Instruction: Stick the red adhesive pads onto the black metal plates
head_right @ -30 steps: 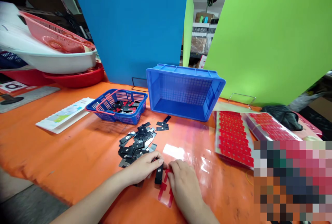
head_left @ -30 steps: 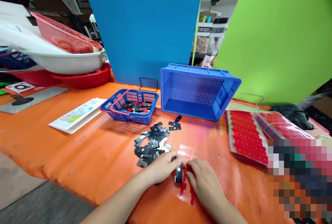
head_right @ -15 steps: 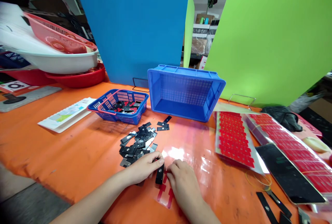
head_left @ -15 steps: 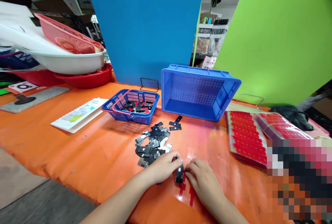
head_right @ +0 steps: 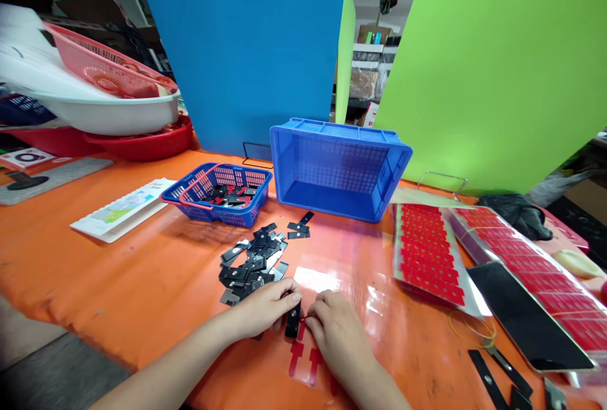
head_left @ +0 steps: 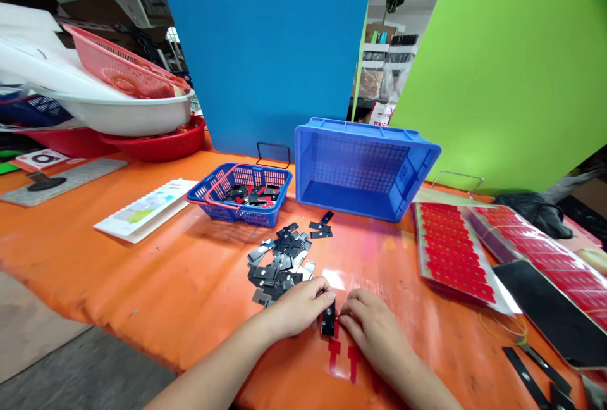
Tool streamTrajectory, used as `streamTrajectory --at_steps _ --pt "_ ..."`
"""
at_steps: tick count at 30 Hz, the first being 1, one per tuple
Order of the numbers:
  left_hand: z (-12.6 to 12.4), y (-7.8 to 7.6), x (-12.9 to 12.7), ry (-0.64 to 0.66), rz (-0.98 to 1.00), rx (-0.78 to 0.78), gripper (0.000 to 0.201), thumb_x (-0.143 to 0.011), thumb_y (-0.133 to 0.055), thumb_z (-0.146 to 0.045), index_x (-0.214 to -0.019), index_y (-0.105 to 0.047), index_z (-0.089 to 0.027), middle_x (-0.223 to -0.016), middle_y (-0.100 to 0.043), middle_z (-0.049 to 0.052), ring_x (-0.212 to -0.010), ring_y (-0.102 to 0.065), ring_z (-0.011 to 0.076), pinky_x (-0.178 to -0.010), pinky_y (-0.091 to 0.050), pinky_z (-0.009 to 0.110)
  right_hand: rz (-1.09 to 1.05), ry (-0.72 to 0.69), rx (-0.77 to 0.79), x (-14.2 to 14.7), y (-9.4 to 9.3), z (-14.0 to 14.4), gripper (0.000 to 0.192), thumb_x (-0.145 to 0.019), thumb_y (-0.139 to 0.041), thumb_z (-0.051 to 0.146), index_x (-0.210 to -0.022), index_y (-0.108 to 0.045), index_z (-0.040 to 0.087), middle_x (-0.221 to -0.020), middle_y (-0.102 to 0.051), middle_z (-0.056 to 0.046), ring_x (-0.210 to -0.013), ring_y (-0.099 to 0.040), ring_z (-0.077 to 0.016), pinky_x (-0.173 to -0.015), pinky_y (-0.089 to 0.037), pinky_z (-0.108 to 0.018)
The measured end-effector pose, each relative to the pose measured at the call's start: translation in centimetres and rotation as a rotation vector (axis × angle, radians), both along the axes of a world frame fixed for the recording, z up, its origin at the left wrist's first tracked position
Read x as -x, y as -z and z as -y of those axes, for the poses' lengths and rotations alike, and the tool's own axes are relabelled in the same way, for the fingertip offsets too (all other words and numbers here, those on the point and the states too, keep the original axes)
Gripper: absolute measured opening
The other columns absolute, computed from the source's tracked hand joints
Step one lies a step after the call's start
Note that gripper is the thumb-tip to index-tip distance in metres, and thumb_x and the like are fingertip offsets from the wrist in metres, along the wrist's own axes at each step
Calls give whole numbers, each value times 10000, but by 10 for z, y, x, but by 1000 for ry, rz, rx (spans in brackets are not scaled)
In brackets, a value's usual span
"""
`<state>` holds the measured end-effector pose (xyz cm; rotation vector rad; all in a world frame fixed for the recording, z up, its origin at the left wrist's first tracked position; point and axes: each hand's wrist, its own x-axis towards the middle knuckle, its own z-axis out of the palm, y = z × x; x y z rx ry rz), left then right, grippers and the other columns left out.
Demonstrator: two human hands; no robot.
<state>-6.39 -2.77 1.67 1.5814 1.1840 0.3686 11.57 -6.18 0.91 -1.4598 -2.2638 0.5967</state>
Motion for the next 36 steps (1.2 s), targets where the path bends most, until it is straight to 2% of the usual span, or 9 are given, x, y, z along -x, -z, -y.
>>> streamTrajectory --at_steps 8,11,14,19,23,26,29,32,36 --pt "0 -1 -2 -20 28 39 300 -778 -353 -473 -784 -473 -199 -631 -557 -23 -534 -528 124 -470 -380 218 -32 33 44 1 8 0 95 -768 -498 148 -691 -516 200 -766 -528 7 -752 -494 -152 -673 -369 -253" --pt "-1 -4 -4 -33 57 59 310 -776 -349 -479 -785 -470 -193 -620 -558 -19 -520 -531 122 -465 -386 220 -79 99 54 1 10 0 48 -762 -510 165 -795 -523 197 -775 -546 -4 -735 -500 -158 -660 -373 -258" --pt "-4 -6 -4 -48 90 127 308 -774 -345 -483 -775 -446 -191 -565 -542 -28 -474 -526 120 -437 -383 218 -119 79 57 1 7 0 143 -770 -512 170 -899 -552 217 -825 -560 -13 -788 -511 -166 -696 -376 -262" --pt "-9 -7 -3 -144 157 210 306 -768 -362 -490 -763 -422 -190 -678 -585 -4 -445 -531 106 -396 -365 204 -89 48 43 4 7 -1 112 -786 -501 167 -741 -586 225 -772 -544 -7 -771 -512 -168 -692 -376 -270" --pt "-10 -5 -3 -223 335 332 277 -762 -415 -469 -752 -423 -192 -755 -598 10 -603 -596 136 -555 -463 258 -45 40 -2 4 11 0 105 -796 -490 156 -732 -550 213 -780 -533 -8 -751 -507 -168 -680 -383 -282" --pt "-11 -6 -3 -292 492 414 256 -752 -465 -443 -740 -407 -193 -721 -579 -2 -729 -604 154 -712 -468 310 7 -72 -90 2 7 1 120 -822 -441 142 -776 -532 205 -819 -533 -21 -760 -501 -171 -688 -390 -301" --pt "-12 -7 -4 -349 498 445 270 -732 -504 -439 -732 -396 -191 -722 -574 1 -763 -601 157 -758 -455 336 16 -189 -190 -3 -4 5 118 -831 -424 142 -798 -519 202 -849 -545 -35 -775 -497 -181 -691 -401 -319" --pt "-12 -9 -4 -357 479 446 283 -721 -517 -445 -736 -402 -186 -745 -585 14 -768 -605 156 -770 -448 345 -133 -202 -256 -11 -15 9 129 -832 -410 130 -826 -508 213 -847 -550 -42 -761 -509 -172 -671 -423 -303" --pt "-13 -10 -4 -354 479 466 296 -708 -524 -455 -753 -424 -180 -765 -597 25 -745 -608 158 -742 -452 337 -388 -66 -296 -17 -18 9 215 -827 -424 124 -989 -476 254 -845 -571 -35 -765 -548 -161 -667 -454 -276"
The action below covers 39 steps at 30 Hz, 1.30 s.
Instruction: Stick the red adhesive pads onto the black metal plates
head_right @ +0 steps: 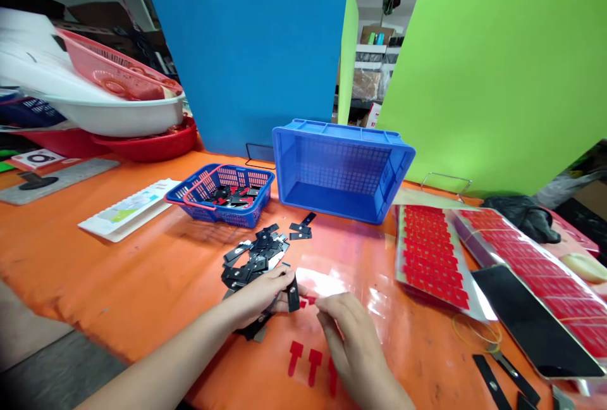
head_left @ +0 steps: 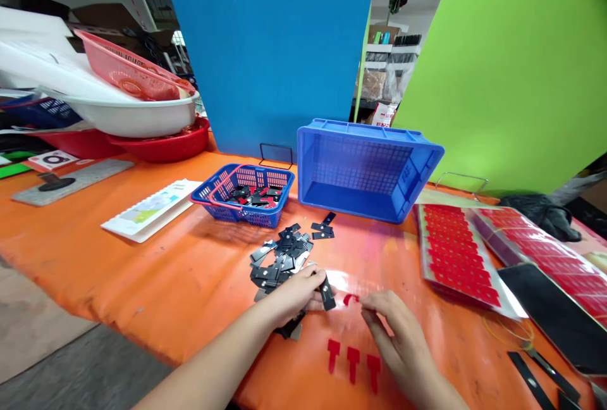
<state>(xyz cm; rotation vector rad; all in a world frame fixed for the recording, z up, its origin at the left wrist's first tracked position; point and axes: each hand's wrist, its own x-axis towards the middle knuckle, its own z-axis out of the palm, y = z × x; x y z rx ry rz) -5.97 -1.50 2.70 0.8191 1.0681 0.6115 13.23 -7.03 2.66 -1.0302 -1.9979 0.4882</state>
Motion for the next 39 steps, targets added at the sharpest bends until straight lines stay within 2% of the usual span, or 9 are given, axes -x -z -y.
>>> streamTrajectory --at_steps 7,11,14,21,24,28,33,36,39 --pt "5 -16 -19 38 53 46 246 -697 -538 -410 -793 -534 -184 -647 -576 -20 -533 -515 82 -538 -405 208 54 -84 4 3 11 -6 470 -807 -418 105 -1235 -372 295 -1065 -578 -50 -979 -535 -191 -810 -452 -348" --pt "7 -18 -40 165 141 47 231 -694 -550 -374 -779 -593 -164 -637 -584 -4 -471 -481 68 -459 -351 182 -81 105 98 -2 17 -6 441 -820 -429 163 -1232 -384 312 -1042 -605 -34 -946 -570 -190 -796 -469 -352" --pt "6 -10 -53 162 190 43 270 -700 -547 -369 -875 -607 -173 -728 -614 21 -538 -532 83 -474 -371 175 -200 249 276 -7 17 -10 409 -819 -470 249 -1221 -405 279 -1031 -613 -54 -944 -575 -205 -816 -460 -370" --pt "3 1 -58 153 371 200 420 -736 -476 -490 -922 -588 -131 -806 -633 77 -491 -547 65 -450 -406 150 -507 322 498 -9 13 -23 474 -807 -476 350 -1235 -371 176 -796 -647 -43 -781 -614 -186 -752 -481 -328" --pt "1 3 -53 28 390 273 298 -695 -590 -375 -849 -598 -121 -706 -605 21 -471 -504 18 -441 -381 94 -401 338 462 -8 15 -23 441 -804 -470 343 -1212 -404 187 -800 -638 -41 -773 -607 -187 -723 -484 -322" --pt "0 9 -54 -85 376 421 269 -667 -609 -375 -796 -586 -140 -556 -524 -38 -399 -427 0 -390 -330 85 -150 236 199 -4 14 -18 449 -788 -493 234 -1225 -393 259 -1007 -584 -65 -937 -541 -209 -809 -443 -376" --pt "4 15 -61 -25 285 271 375 -719 -455 -514 -610 -498 -158 -427 -427 -50 -338 -355 40 -341 -223 155 10 78 48 4 15 -15 431 -788 -484 161 -1193 -434 299 -896 -610 -51 -827 -540 -206 -708 -467 -360" --pt "5 12 -60 100 209 189 484 -722 -343 -612 -643 -511 -165 -405 -373 -63 -318 -292 48 -349 -158 183 -162 240 128 3 17 -18 350 -798 -492 213 -1143 -471 273 -822 -609 -36 -733 -561 -177 -673 -472 -326" --pt "5 6 -58 140 125 -64 372 -675 -513 -528 -718 -544 -160 -485 -414 -68 -382 -292 40 -398 -198 185 -483 381 351 -1 17 -24 462 -794 -516 285 -1223 -352 237 -769 -591 -13 -700 -570 -154 -659 -475 -297"
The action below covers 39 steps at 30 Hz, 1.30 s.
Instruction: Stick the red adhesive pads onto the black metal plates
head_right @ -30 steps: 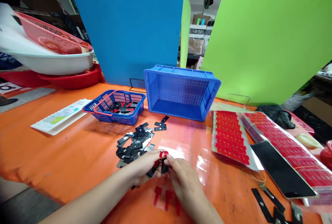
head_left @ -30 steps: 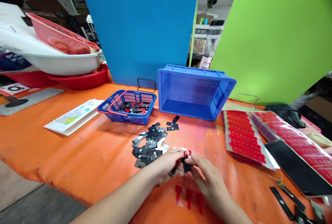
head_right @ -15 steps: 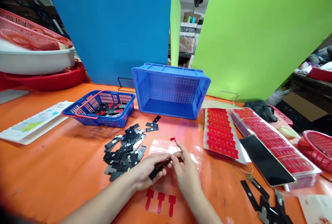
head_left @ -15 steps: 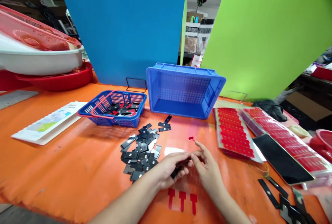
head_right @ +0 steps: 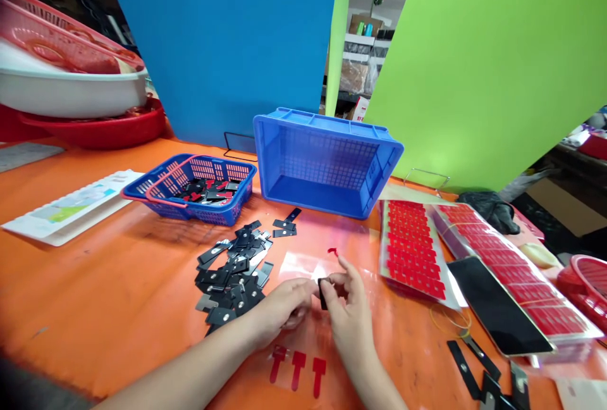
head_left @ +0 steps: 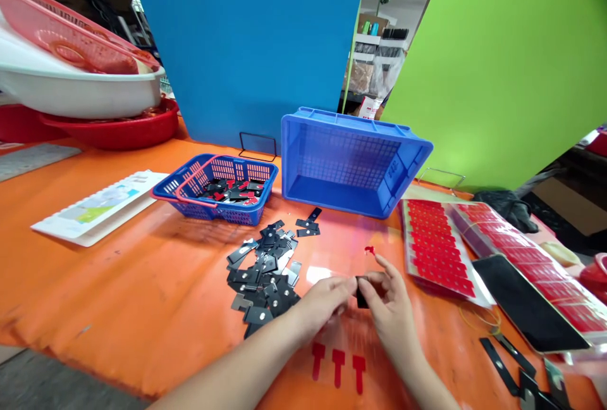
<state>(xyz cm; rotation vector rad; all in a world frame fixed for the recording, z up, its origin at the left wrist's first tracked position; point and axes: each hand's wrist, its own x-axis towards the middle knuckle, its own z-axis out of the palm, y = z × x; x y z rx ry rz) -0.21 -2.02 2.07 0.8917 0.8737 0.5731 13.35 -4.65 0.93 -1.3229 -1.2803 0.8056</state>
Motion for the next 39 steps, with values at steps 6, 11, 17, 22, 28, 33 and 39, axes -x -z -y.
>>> streamTrajectory --at_steps 6,11,17,22,28,33,39 --pt "-1 0 1 -132 -117 -178 197 -693 -552 -333 -638 -444 -178 -477 -439 -69 -437 -386 58 -450 -286 183 -195 -114 167 -6 -2 -7 435 -773 -533 371 -1156 -415 200 -773 -586 -15 -706 -569 -148 -682 -473 -292" --pt "-10 4 7 -131 -98 -81 183 -699 -525 -311 -820 -485 -180 -480 -486 -56 -369 -412 66 -367 -253 176 -120 -31 109 -15 3 -8 228 -770 -525 385 -899 -554 199 -1011 -546 -63 -905 -533 -184 -769 -453 -314" --pt "-12 1 12 -90 -54 -12 289 -644 -587 -273 -894 -564 -129 -631 -568 0 -416 -447 44 -394 -308 167 -157 -48 70 -16 2 -9 148 -730 -591 327 -776 -517 206 -842 -561 -21 -818 -546 -159 -726 -456 -291" --pt "-11 -1 10 -73 -70 20 271 -625 -595 -258 -856 -549 -124 -613 -586 10 -417 -482 62 -402 -330 175 -179 -73 62 -15 2 -8 184 -707 -615 312 -790 -483 214 -802 -540 -3 -746 -550 -144 -671 -462 -273" --pt "-8 4 7 -78 -87 -45 252 -624 -610 -271 -827 -530 -146 -642 -575 -3 -465 -529 87 -433 -373 192 -242 -95 55 -14 0 -8 206 -703 -622 265 -739 -425 215 -739 -529 18 -699 -534 -122 -661 -448 -257" --pt "-6 6 4 -97 -119 -54 242 -632 -598 -264 -839 -530 -158 -629 -522 -33 -442 -519 83 -399 -357 189 -157 -47 56 -12 -1 -7 186 -703 -614 251 -747 -438 212 -740 -519 17 -695 -535 -121 -646 -455 -252" --pt "-4 10 4 -73 -103 -75 248 -644 -590 -269 -862 -537 -164 -643 -525 -33 -446 -514 72 -397 -350 174 123 -89 47 -12 6 -4 101 -736 -550 238 -806 -486 204 -773 -551 -12 -732 -543 -155 -668 -458 -290"
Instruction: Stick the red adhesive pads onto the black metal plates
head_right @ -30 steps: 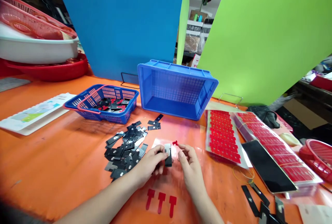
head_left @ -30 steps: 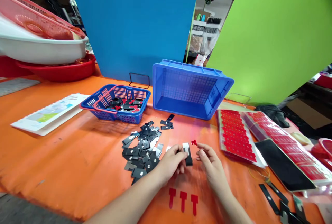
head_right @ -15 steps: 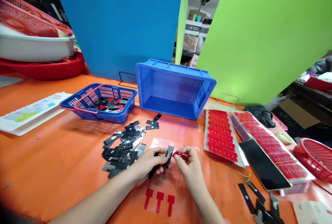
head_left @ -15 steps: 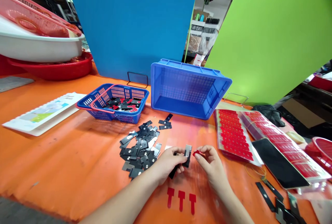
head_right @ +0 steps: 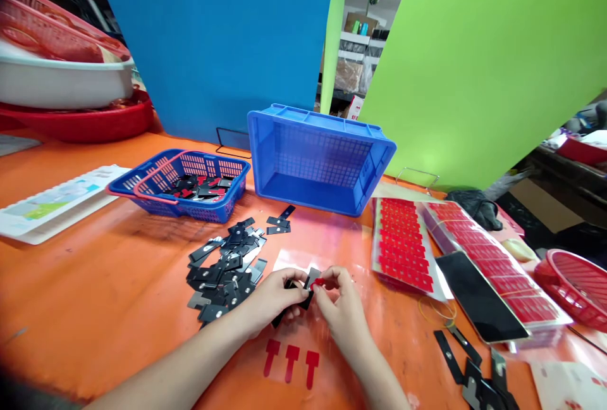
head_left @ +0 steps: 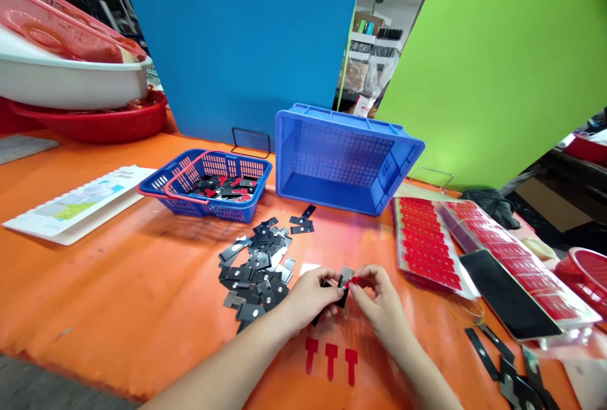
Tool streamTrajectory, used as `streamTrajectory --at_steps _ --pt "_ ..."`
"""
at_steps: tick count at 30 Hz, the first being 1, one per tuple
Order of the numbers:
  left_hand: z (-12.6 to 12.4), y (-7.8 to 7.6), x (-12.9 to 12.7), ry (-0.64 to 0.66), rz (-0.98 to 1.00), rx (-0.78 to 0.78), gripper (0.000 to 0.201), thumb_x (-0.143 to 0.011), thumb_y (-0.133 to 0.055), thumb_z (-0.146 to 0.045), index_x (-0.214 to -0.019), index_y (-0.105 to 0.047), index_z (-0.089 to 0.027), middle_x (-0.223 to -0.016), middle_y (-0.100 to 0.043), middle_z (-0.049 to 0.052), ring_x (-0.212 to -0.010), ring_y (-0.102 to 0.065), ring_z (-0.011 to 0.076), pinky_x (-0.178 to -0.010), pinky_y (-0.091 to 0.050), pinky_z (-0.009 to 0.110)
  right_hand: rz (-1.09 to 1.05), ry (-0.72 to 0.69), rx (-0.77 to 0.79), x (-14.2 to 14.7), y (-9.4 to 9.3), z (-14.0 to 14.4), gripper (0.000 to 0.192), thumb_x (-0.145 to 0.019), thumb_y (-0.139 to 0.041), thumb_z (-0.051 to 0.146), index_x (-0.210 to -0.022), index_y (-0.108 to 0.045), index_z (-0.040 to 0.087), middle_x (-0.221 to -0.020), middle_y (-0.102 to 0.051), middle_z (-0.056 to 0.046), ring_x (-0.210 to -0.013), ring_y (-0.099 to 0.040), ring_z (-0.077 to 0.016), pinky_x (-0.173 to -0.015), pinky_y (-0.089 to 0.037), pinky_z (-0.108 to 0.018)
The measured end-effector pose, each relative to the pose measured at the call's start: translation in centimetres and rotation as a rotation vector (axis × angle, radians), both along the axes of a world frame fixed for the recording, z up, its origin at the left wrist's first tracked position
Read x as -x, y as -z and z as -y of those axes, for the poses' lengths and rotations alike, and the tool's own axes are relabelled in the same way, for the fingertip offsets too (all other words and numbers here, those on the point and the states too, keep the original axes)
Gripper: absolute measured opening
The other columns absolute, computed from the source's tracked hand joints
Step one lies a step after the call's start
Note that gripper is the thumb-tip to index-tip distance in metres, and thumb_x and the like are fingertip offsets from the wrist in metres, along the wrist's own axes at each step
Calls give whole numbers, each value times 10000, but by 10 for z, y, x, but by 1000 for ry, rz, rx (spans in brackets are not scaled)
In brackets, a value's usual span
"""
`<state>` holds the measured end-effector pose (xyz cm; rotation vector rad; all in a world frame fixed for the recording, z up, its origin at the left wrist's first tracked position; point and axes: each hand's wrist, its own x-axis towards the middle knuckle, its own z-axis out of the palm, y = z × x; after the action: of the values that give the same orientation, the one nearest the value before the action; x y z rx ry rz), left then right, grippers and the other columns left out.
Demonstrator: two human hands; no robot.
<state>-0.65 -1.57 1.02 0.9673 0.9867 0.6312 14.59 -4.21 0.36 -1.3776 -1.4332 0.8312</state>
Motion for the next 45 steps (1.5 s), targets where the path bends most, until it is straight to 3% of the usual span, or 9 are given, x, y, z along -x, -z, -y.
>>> streamTrajectory --at_steps 5,11,22,45 --pt "0 7 0 52 -11 -45 219 -661 -561 -265 -854 -558 -164 -584 -509 -34 -450 -503 79 -387 -334 168 100 -56 16 -1 -2 2 95 -747 -507 193 -840 -494 204 -801 -563 -18 -743 -536 -156 -648 -450 -275" --pt "1 5 2 75 -24 -47 219 -669 -524 -232 -875 -571 -172 -560 -517 -29 -457 -508 88 -397 -354 173 155 -89 53 2 -6 4 89 -754 -493 187 -842 -499 202 -802 -564 -20 -730 -532 -156 -629 -441 -262" --pt "1 -3 2 89 -38 -25 227 -665 -505 -215 -876 -576 -175 -554 -530 -30 -456 -513 90 -405 -358 180 155 -95 84 2 -4 3 78 -761 -474 191 -838 -482 204 -807 -555 -17 -733 -535 -156 -637 -443 -266" --pt "0 -1 2 103 -57 -14 225 -653 -495 -203 -861 -577 -179 -562 -537 -28 -457 -518 93 -399 -366 178 143 -130 75 3 -7 4 87 -767 -453 172 -839 -489 204 -802 -555 -19 -742 -546 -151 -643 -458 -263"
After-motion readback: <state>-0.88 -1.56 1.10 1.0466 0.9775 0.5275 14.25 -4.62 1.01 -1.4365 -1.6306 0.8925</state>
